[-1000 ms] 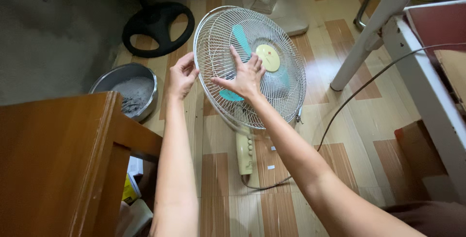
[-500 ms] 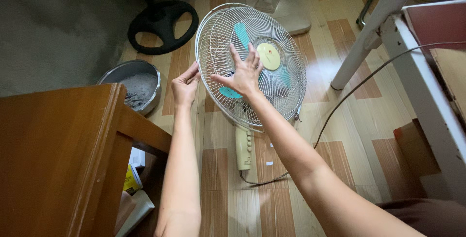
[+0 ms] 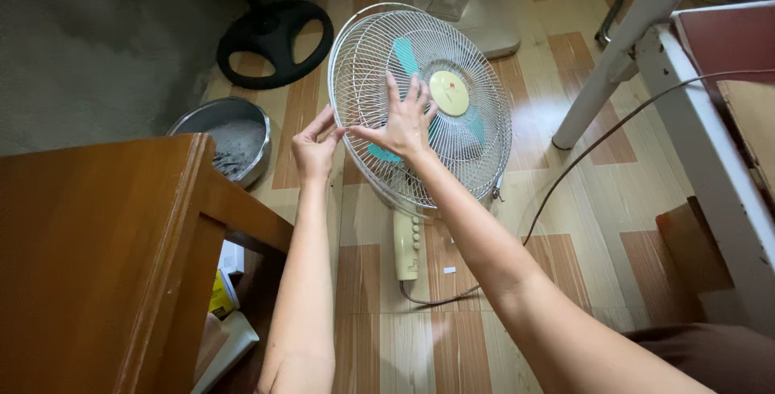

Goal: The person assembles a table fan by attaching the front grille and securing the outer ring. They align the grille over the blades, then fit and twist the outer ring to lock it in place.

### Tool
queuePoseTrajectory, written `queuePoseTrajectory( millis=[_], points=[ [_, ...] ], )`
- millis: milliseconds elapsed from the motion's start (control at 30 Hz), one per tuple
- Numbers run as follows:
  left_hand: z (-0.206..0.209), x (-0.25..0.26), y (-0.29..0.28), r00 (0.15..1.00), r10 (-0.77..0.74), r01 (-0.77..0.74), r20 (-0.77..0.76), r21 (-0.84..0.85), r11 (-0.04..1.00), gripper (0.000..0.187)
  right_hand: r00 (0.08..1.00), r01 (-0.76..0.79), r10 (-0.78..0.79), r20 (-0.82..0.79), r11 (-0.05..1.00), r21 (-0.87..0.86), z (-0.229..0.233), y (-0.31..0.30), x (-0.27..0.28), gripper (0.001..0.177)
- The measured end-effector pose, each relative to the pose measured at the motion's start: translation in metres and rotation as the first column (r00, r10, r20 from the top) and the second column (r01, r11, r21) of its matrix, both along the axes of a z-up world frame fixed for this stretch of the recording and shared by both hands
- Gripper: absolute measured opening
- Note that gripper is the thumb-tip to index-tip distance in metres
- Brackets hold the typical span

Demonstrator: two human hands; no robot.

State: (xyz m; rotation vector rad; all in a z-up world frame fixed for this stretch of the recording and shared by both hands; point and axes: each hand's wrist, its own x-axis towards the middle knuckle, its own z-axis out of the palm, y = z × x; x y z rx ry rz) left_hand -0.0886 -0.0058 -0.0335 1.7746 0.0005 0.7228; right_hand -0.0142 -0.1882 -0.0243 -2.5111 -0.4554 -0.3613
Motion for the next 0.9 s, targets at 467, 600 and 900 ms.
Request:
queuePoseTrajectory(
  millis=[467,600,900],
  points=[
    [-0.028,0.015,-0.005,0.992,0.121,-0.125,-0.031,-0.216,0.968,0.032,0.999,-0.012,0.012,0.033,1.0,-0.014,0.002,0.0,-0.005,0.131],
    [-0.026,0.012,-0.004,0.981,0.191,-0.192,-0.022,-0.032,0.981,0.03,0.999,-0.015,0.015,0.028,1.0,0.015,0.004,-0.003,-0.006,0.131],
    [0.007,0.019,-0.01,0.914,0.386,-0.345,-0.124,0.262,0.901,0.028,0.999,-0.006,0.004,0.041,0.999,0.035,0.001,-0.003,-0.003,0.124]
  ],
)
